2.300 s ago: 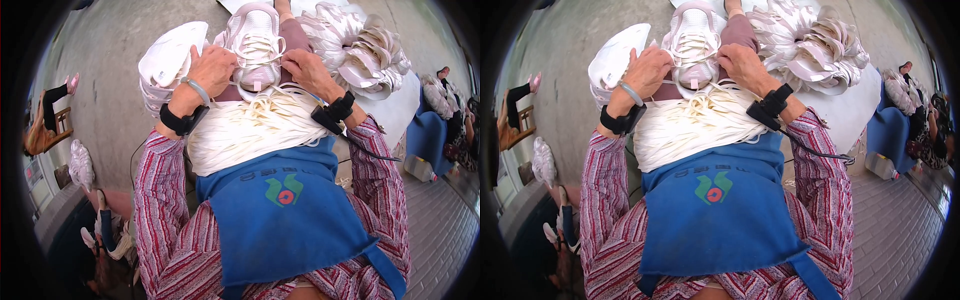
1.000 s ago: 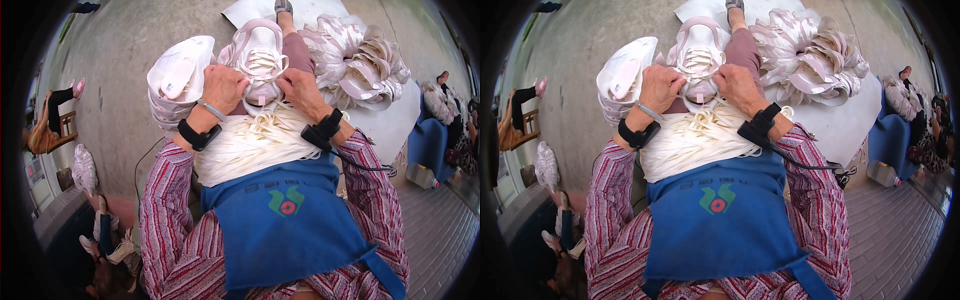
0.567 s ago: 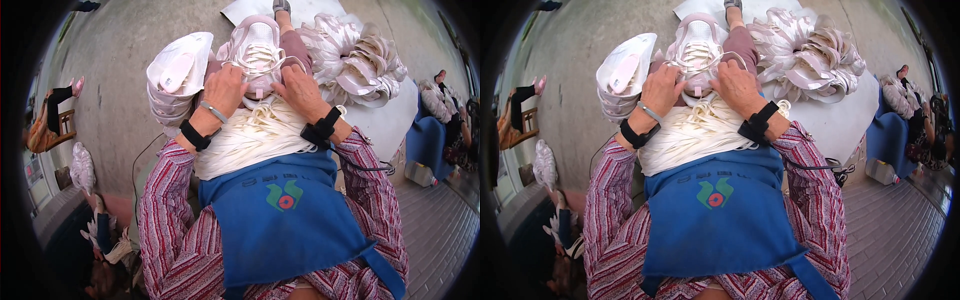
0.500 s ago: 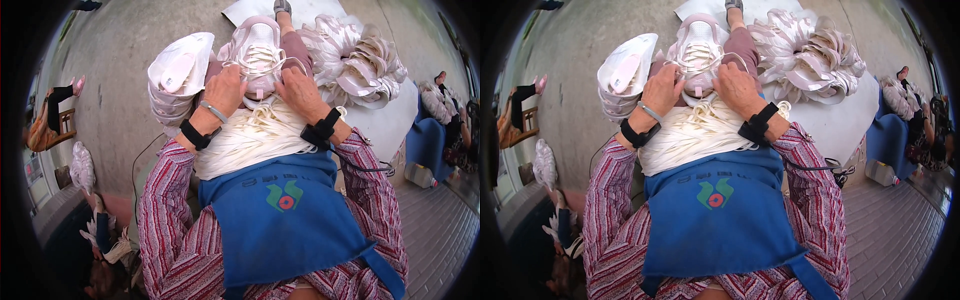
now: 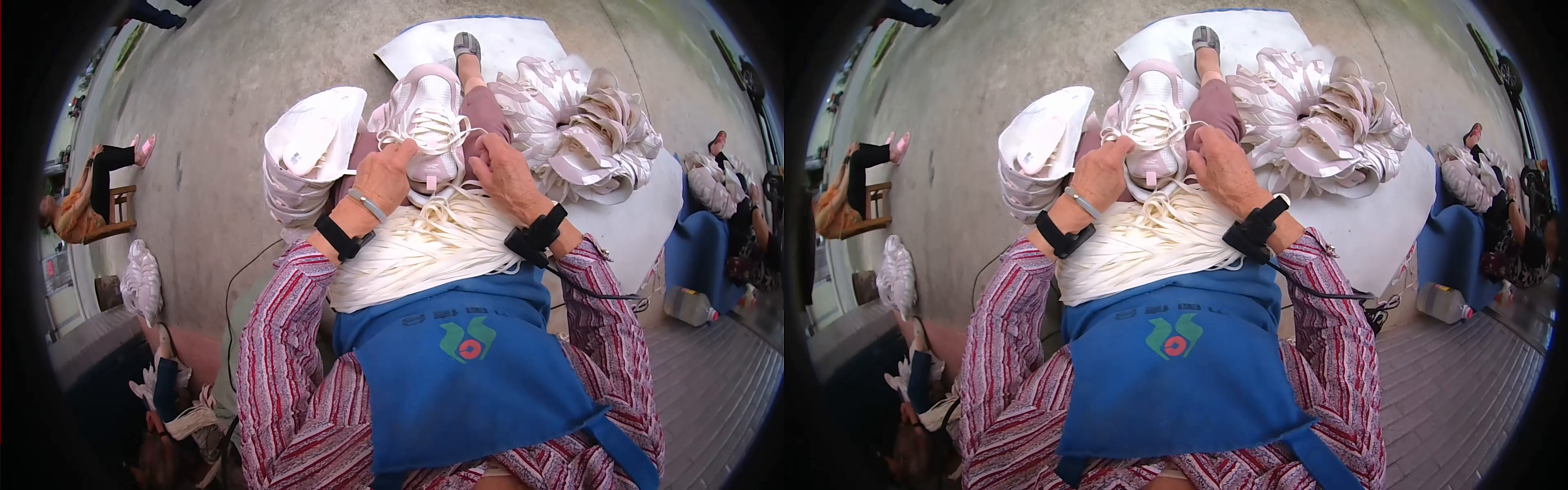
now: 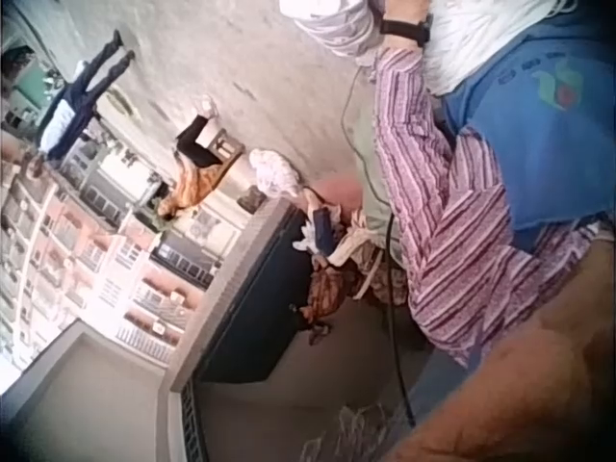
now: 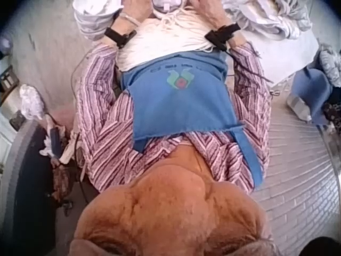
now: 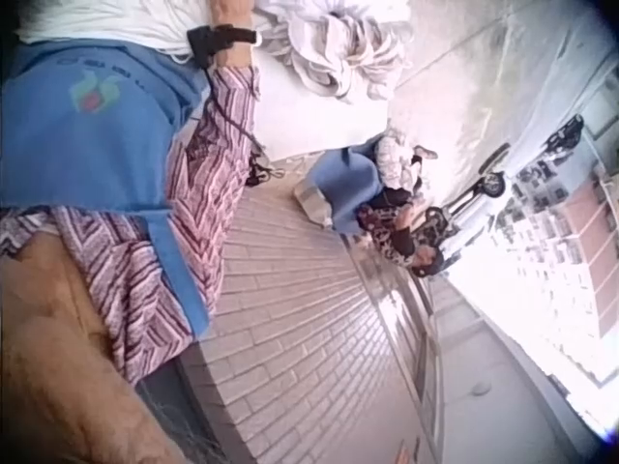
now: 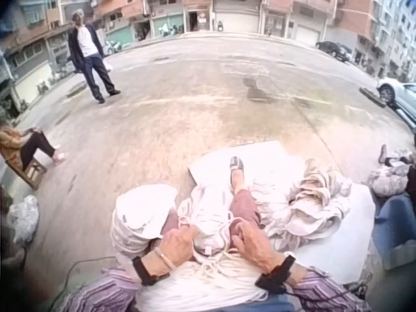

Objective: The recorder is lacing a pair of white and pink shoes while sitting on a stool outdoors.

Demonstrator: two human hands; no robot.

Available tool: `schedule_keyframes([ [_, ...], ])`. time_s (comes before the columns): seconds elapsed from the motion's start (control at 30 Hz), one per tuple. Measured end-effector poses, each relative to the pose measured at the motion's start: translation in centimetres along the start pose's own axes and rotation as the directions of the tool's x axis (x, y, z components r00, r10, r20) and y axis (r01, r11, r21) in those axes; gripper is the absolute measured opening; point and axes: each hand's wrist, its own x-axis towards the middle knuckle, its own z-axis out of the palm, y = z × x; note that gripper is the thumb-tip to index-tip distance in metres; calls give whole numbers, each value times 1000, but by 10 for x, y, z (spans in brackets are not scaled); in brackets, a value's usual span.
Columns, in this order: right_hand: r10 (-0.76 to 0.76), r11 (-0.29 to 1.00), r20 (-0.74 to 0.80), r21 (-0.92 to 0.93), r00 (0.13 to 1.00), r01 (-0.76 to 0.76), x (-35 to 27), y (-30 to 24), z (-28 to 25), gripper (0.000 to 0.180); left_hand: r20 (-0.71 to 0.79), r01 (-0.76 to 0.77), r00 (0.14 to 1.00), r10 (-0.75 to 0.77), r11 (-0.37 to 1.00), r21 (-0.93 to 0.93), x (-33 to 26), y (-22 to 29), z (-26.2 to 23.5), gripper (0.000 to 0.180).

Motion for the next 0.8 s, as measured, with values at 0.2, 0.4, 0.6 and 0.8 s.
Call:
schedule_keyframes([
  [0.2,-184,947,22,-264,983,183,4,13,0,15,116,-120,989,92,958,261,5,14,-6,17],
  [0.4,-201,978,-118,-84,972,192,17,0,-16,18,235,-146,970,53,907,395,10,15,-6,12],
  [0.6,-318,938,-62,-168,946,304,23,-8,2,20,17,-289,956,293,930,226,12,8,-6,13],
  [0.8,-321,936,-40,-166,946,311,25,-1,7,13,30,-481,866,499,847,-225,-9,80,-29,11],
])
